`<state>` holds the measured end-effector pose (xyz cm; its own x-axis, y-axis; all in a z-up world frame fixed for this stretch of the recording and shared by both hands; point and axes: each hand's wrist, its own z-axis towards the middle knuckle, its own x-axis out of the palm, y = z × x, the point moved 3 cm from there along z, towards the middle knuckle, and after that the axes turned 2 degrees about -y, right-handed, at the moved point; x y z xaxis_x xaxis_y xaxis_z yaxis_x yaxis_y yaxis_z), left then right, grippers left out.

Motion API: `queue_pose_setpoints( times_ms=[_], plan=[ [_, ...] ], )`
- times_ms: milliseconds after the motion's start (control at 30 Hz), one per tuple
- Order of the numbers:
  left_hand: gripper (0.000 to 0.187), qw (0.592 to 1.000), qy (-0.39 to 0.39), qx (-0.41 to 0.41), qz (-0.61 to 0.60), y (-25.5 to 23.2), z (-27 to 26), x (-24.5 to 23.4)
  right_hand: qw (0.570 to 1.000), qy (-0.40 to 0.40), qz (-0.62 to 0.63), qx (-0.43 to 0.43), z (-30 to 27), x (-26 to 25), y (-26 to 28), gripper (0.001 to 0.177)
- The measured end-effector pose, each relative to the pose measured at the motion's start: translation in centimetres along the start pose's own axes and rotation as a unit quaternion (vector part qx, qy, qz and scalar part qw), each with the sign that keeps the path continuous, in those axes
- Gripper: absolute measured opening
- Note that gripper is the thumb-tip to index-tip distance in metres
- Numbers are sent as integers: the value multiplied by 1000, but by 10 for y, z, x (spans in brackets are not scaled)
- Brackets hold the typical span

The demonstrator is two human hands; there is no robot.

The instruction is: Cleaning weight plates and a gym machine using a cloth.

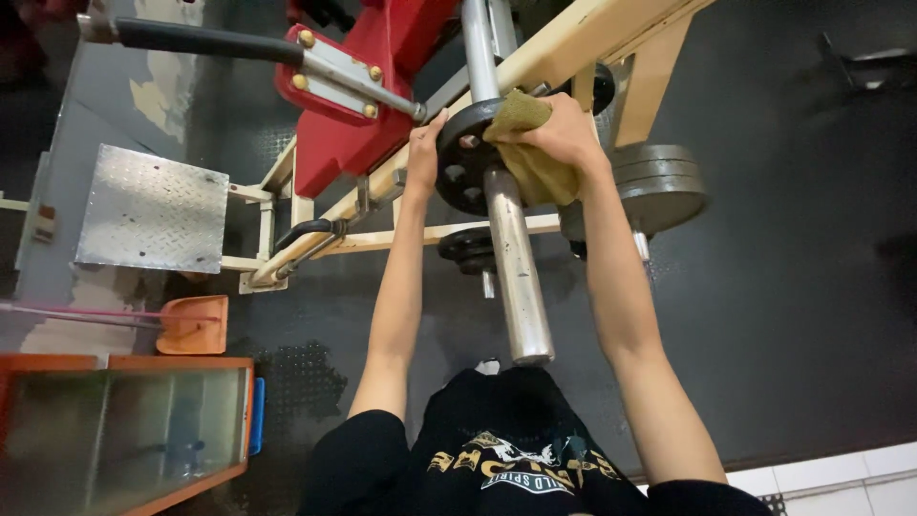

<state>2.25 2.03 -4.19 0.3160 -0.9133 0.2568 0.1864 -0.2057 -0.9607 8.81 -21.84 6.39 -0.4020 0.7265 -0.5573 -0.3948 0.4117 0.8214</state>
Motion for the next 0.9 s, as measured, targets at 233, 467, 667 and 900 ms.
queue_pose_setpoints(
  times_ms=[233, 467, 667, 900],
  plan=[
    [41, 998, -50, 9, 46, 13, 1, -6, 961, -223, 14, -162, -25, 22, -17, 49],
    [49, 972, -71, 85, 209, 23, 5, -16, 926, -224, 270, -141, -45, 55, -68, 63],
    [42, 856, -70, 143, 492, -85, -11, 43, 945, -178, 275, -15, -35, 63, -118, 47],
    [40, 846, 27, 187, 498, -84, 22, 93, 965, -124, 78, -218, -14, -3, 7, 48]
  ],
)
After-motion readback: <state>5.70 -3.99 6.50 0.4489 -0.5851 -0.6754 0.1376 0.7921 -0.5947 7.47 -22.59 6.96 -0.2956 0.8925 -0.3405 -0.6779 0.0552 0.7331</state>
